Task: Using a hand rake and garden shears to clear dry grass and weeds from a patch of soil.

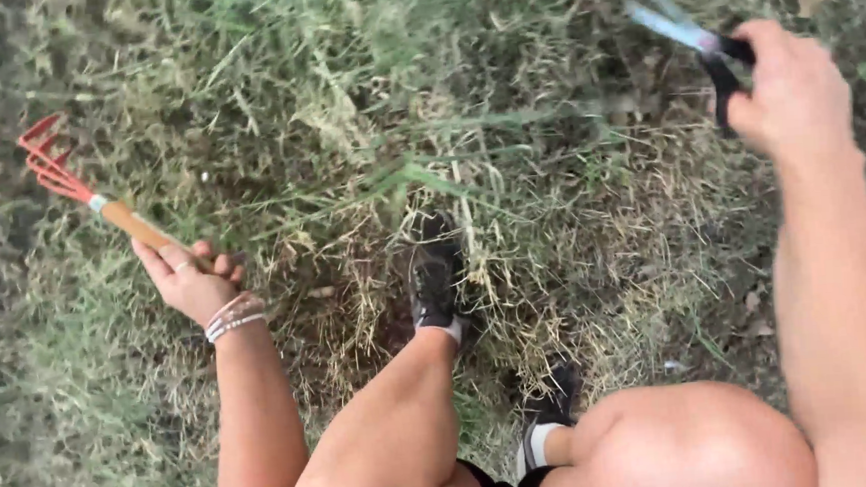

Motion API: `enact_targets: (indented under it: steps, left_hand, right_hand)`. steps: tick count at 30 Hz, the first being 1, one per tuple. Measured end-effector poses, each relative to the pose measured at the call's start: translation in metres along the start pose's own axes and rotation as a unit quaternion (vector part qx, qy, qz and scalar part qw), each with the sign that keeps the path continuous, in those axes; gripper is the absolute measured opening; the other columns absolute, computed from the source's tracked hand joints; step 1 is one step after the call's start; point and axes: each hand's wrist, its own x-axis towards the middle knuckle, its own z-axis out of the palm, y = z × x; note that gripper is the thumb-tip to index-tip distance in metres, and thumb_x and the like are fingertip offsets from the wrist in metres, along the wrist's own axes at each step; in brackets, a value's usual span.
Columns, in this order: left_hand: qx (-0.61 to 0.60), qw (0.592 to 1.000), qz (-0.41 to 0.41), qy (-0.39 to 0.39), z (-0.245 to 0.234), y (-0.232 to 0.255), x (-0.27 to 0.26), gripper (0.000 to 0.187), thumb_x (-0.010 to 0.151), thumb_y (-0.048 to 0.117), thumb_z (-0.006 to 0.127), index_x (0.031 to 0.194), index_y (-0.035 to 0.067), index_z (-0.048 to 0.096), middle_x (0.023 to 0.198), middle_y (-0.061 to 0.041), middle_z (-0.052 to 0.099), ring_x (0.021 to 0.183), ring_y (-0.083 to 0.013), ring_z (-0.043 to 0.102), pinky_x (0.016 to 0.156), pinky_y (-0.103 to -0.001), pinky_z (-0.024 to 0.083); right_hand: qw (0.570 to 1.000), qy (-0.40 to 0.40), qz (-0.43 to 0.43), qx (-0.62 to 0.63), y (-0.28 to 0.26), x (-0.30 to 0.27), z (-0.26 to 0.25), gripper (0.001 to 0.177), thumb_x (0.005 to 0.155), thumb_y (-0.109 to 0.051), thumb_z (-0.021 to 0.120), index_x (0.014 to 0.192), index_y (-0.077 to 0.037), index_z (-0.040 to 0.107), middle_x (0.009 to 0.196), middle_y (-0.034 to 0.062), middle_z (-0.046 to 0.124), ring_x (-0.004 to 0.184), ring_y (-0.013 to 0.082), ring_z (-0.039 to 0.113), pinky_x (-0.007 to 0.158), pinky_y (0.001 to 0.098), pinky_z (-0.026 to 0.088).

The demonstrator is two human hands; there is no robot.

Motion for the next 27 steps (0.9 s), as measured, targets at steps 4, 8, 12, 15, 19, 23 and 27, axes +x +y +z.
enact_targets:
  steps: [4,8,12,15,19,23,27]
  left_hand:
    - [-0.022,0.999,-0.036,0.023,0.005,0.016,-0.020,0.048,0.099,0.020,0.038,0.146,0.024,0.030,0.059,0.007,0.046,0.040,-0.0019,0.036,0.034,-0.015,0.032]
    - [0.002,0.998,-0.068,0.016,0.006,0.015,-0.027,0.046,0.099,0.022,0.037,0.145,0.023,0.033,0.059,0.007,0.046,0.040,-0.0006,0.039,0.035,-0.012,0.035]
    - [-0.020,0.998,-0.048,-0.024,0.009,0.017,-0.035,0.048,0.098,0.022,0.038,0.146,0.020,0.032,0.059,0.005,0.047,0.039,-0.0005,0.037,0.034,-0.012,0.033]
    - [0.001,0.999,-0.029,-0.029,0.000,0.009,-0.023,0.048,0.098,0.020,0.037,0.146,0.021,0.029,0.063,0.005,0.048,0.040,-0.0017,0.037,0.033,-0.014,0.032]
    - [-0.038,0.998,-0.048,-0.011,-0.011,-0.007,-0.007,0.050,0.098,0.020,0.035,0.147,0.022,0.027,0.062,0.003,0.045,0.040,-0.0038,0.033,0.033,-0.017,0.028]
    - [-0.021,0.997,-0.071,-0.011,0.000,0.008,-0.020,0.049,0.098,0.021,0.036,0.146,0.021,0.029,0.061,0.005,0.048,0.040,-0.0013,0.038,0.033,-0.013,0.033]
    - [-0.007,0.997,-0.073,-0.007,-0.001,0.009,-0.022,0.046,0.098,0.020,0.037,0.144,0.023,0.034,0.059,0.005,0.048,0.038,-0.0010,0.036,0.032,-0.013,0.031]
  right_hand:
    - [0.991,-0.070,0.010,-0.113,-0.017,0.028,0.013,0.075,0.062,-0.030,0.082,0.124,0.000,0.050,0.100,0.0166,0.060,0.081,0.0280,0.055,0.069,0.0372,0.052]
    - [0.971,0.015,-0.119,-0.206,-0.074,0.055,0.023,0.072,0.063,-0.035,0.074,0.124,-0.007,0.049,0.105,0.0119,0.060,0.097,0.0259,0.057,0.083,0.0390,0.050]
    - [0.960,0.057,-0.191,-0.197,-0.097,0.062,0.031,0.038,0.076,-0.011,0.070,0.112,-0.008,0.059,0.074,0.0014,0.067,0.056,0.0156,0.066,0.053,0.0297,0.063]
    - [0.994,-0.022,-0.077,-0.077,-0.100,0.036,-0.014,0.018,0.087,-0.002,0.063,0.103,-0.009,0.061,0.081,0.0054,0.066,0.065,0.0231,0.067,0.059,0.0376,0.063]
    - [0.976,0.039,-0.129,-0.171,-0.069,0.039,0.006,0.072,0.062,-0.028,0.076,0.126,-0.004,0.051,0.113,0.0163,0.062,0.100,0.0335,0.054,0.084,0.0441,0.047]
    - [0.947,0.018,-0.162,-0.277,-0.107,0.067,0.024,0.082,0.065,-0.057,0.065,0.126,-0.006,0.048,0.111,0.0134,0.060,0.100,0.0270,0.056,0.080,0.0369,0.049]
    - [0.900,0.217,-0.259,-0.276,-0.135,0.107,0.081,0.044,0.066,-0.042,0.063,0.100,-0.015,0.055,0.086,0.0030,0.065,0.079,0.0213,0.063,0.062,0.0314,0.050]
